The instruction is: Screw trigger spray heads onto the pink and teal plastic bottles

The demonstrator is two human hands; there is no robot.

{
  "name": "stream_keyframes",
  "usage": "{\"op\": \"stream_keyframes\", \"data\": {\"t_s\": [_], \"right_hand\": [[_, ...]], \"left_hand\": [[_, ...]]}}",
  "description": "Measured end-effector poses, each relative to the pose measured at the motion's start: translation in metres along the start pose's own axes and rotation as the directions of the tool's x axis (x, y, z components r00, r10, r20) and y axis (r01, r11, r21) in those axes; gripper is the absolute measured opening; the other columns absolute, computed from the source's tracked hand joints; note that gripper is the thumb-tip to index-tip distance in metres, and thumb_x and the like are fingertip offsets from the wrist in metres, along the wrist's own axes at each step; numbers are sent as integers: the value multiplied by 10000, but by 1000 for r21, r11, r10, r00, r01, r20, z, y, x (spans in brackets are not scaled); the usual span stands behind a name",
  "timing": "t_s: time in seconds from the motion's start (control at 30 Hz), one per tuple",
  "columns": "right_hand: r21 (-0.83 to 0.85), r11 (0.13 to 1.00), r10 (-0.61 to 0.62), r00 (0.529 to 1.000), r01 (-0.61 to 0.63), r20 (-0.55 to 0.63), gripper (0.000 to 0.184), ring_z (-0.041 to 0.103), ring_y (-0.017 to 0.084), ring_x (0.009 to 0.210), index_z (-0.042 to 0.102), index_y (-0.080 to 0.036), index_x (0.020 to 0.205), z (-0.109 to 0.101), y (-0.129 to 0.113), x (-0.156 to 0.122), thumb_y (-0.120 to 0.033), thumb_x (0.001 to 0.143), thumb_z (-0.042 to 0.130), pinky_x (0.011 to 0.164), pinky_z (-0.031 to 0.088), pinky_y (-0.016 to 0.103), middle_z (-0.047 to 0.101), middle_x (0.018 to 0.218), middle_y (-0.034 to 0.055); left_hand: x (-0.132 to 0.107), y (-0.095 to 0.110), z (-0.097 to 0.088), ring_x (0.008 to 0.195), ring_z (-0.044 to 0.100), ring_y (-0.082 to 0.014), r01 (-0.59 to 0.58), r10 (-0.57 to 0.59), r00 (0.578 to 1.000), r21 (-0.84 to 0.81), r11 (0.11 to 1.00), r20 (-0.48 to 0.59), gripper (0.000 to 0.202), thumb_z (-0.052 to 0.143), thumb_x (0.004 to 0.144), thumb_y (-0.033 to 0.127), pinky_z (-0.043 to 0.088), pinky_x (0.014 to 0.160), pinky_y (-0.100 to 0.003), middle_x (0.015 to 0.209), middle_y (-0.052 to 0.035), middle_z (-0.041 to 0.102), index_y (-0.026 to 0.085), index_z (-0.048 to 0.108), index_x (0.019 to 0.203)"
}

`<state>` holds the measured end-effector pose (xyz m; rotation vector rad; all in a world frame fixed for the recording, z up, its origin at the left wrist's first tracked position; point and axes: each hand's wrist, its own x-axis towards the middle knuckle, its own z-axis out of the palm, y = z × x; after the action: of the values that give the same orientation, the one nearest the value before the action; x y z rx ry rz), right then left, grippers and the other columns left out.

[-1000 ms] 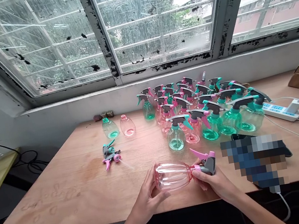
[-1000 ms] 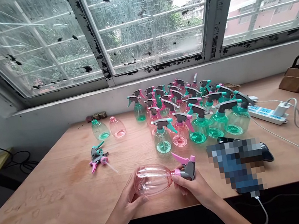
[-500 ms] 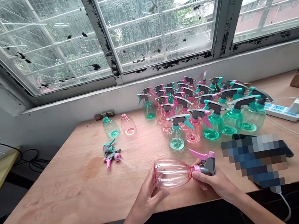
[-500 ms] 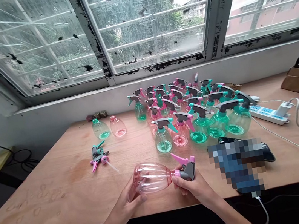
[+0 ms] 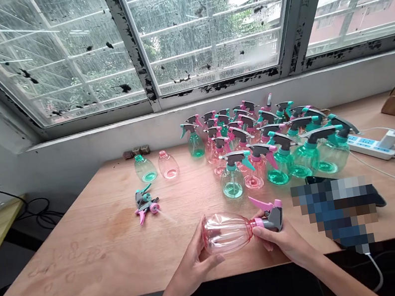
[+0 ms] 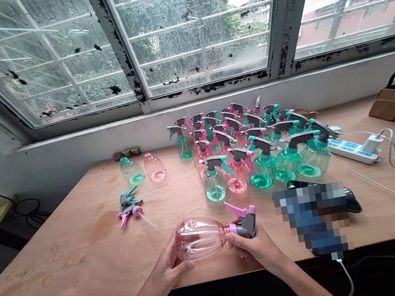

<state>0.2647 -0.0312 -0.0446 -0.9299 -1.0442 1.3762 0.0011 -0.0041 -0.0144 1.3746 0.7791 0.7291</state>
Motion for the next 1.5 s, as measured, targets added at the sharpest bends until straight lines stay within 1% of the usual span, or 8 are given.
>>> {"op": "stream_keyframes", "data": {"t_s": [0.17,0.37,0.53,0.63,0.87,1.03,1.4,1.5], "right_hand": [[24,1000,3,1000,-3,-6,258,469,80,446,579,-198,898,0,-1,2,-378,866,761,455,339,222,630,600,-46],[-6,999,32,999,-32,-12,292,462,86,454,597,-186,894,2,-7,-2,-401,833,786,467,356,226,581,566,-63],[9,1000,9,1000,-9,-29,301,463,91,443,568,-198,896,2,-5,0,-419,845,767,457,343,228,606,578,-56],[10,1000,-3,999,4,-34,299,469,95,439,545,-210,919,1,-2,1,-407,854,760,453,329,230,633,599,-50],[-8,1000,14,999,-14,-40,305,456,107,447,563,-203,915,2,-4,0,-417,842,767,460,326,250,609,596,-49],[-23,1000,13,1000,-13,-19,303,455,101,454,572,-201,916,2,-6,-1,-415,839,772,468,336,244,595,584,-57],[-24,1000,20,1000,-20,-8,309,456,100,455,578,-200,901,2,-7,0,-423,830,779,468,337,242,602,582,-52],[-37,999,26,1000,-26,-5,316,454,107,454,582,-199,879,3,-9,-1,-448,830,770,471,338,250,601,573,-49]], "left_hand": [[0,7,4,1466,342,-285,-16,17,1000,75,997,-13,939,698,898,256,195,1230,-469,1652,-56,263,383,56,1572],[1,1,1,1537,158,-281,6,-6,1000,-4,1000,-15,1080,789,817,262,157,1248,-461,1680,-45,173,376,21,1569],[3,0,-1,1458,360,-305,29,-28,999,-44,999,26,948,769,840,269,256,1213,-503,1593,-94,381,340,167,1569],[3,4,1,1405,438,-309,24,-24,999,-22,999,26,1017,784,824,237,292,1190,-523,1517,-103,481,352,107,1575],[3,4,1,1426,400,-304,23,-23,1000,-16,1000,4,1046,765,840,235,286,1192,-503,1617,-82,312,403,32,1567],[2,0,-2,1418,412,-316,23,-20,999,-48,999,46,996,750,858,300,282,1185,-539,1511,-131,475,337,65,1580],[3,1,0,1501,263,-321,-11,12,1000,-41,999,15,1079,789,817,228,241,1220,-495,1669,-77,202,371,32,1572],[3,-1,-1,1503,260,-314,-18,19,1000,-61,998,23,941,737,868,285,233,1226,-488,1661,-73,233,343,118,1575]]}}
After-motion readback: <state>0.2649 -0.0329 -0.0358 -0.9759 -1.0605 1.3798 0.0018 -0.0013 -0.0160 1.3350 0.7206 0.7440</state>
